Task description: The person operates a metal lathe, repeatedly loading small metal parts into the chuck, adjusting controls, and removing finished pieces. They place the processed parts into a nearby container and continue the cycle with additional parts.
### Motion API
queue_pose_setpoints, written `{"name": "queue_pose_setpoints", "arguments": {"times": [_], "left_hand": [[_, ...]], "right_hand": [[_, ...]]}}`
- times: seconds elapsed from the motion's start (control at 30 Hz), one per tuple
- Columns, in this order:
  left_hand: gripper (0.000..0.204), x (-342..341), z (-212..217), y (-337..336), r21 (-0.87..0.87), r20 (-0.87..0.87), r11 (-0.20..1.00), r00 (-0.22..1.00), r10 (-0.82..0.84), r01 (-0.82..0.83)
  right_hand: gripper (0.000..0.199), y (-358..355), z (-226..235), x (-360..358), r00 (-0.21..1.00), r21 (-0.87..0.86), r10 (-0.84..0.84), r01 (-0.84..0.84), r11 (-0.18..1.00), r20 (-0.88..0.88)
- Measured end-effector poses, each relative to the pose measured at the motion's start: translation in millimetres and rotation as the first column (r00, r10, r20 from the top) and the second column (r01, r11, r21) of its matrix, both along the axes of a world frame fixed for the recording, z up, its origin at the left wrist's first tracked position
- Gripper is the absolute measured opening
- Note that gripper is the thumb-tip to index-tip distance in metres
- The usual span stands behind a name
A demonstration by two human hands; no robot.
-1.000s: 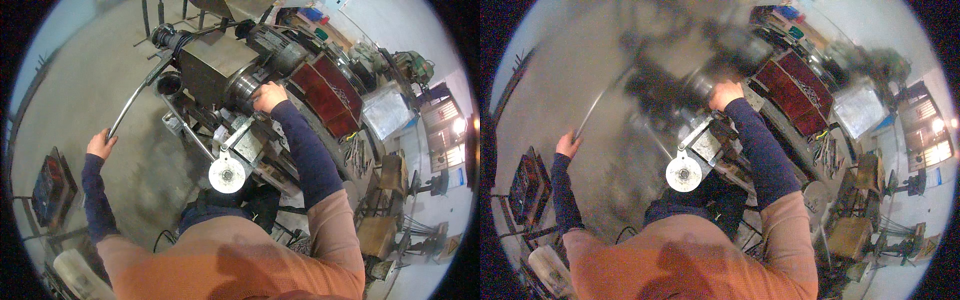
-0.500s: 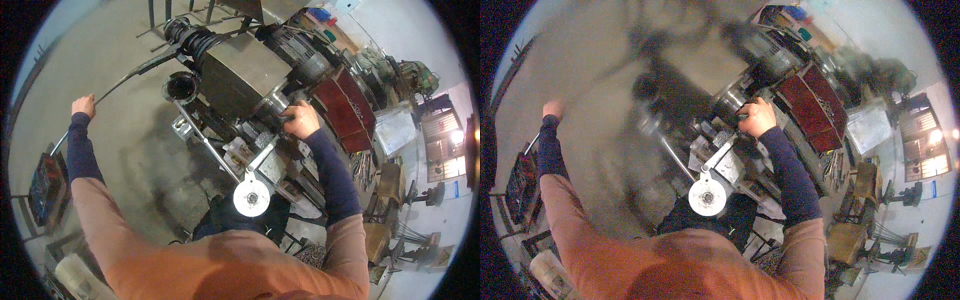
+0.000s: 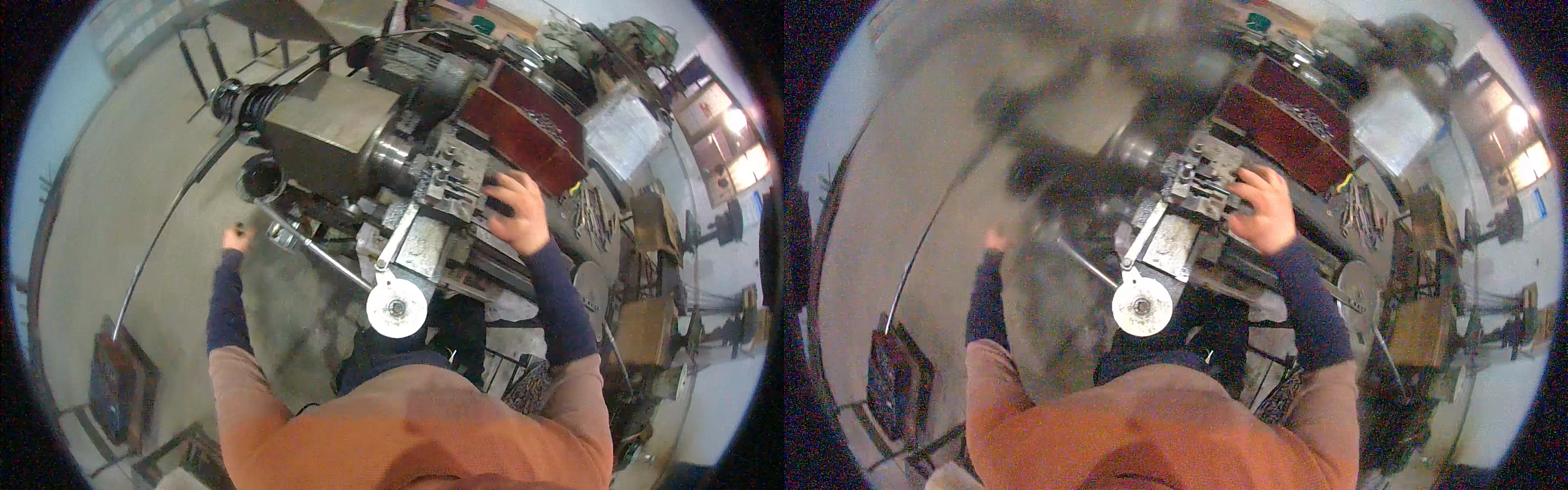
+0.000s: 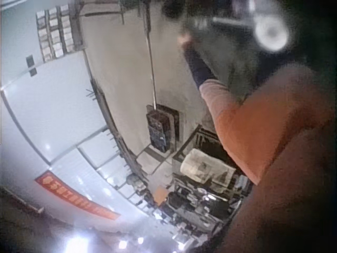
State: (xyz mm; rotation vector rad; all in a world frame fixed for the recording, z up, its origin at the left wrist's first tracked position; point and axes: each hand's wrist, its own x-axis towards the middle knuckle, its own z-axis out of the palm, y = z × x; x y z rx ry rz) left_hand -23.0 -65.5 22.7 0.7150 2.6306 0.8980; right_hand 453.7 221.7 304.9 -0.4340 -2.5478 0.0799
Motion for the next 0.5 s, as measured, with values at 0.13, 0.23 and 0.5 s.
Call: {"name": "queue_pose_setpoints", "arguments": {"times": [0.13, 0.23, 0.5], "left_hand": [[0.038, 25.2, -61.7, 56.9, -0.344, -0.042, 0.926, 0.982, -0.184, 0.158], [0.021, -1.0, -51.6, 59.2, -0.607, -0.299, 0.790, 0.897, -0.325, 0.084], [0.034, 19.9, -3.7, 34.8, -0.374, -0.263, 0.927, 0.960, -0.091, -0.015]], "right_hand": [[0.041, -3.4, -6.5, 110.1, 0.945, -0.068, -0.310, 0.318, 0.946, 0.099], [0.037, -0.3, -27.9, 192.9, 0.890, -0.142, -0.443, 0.455, 0.879, 0.104], [0.038, 16.2, -106.9, 424.4, 0.412, -0.091, -0.840, 0.909, 0.407, 0.354]]}}
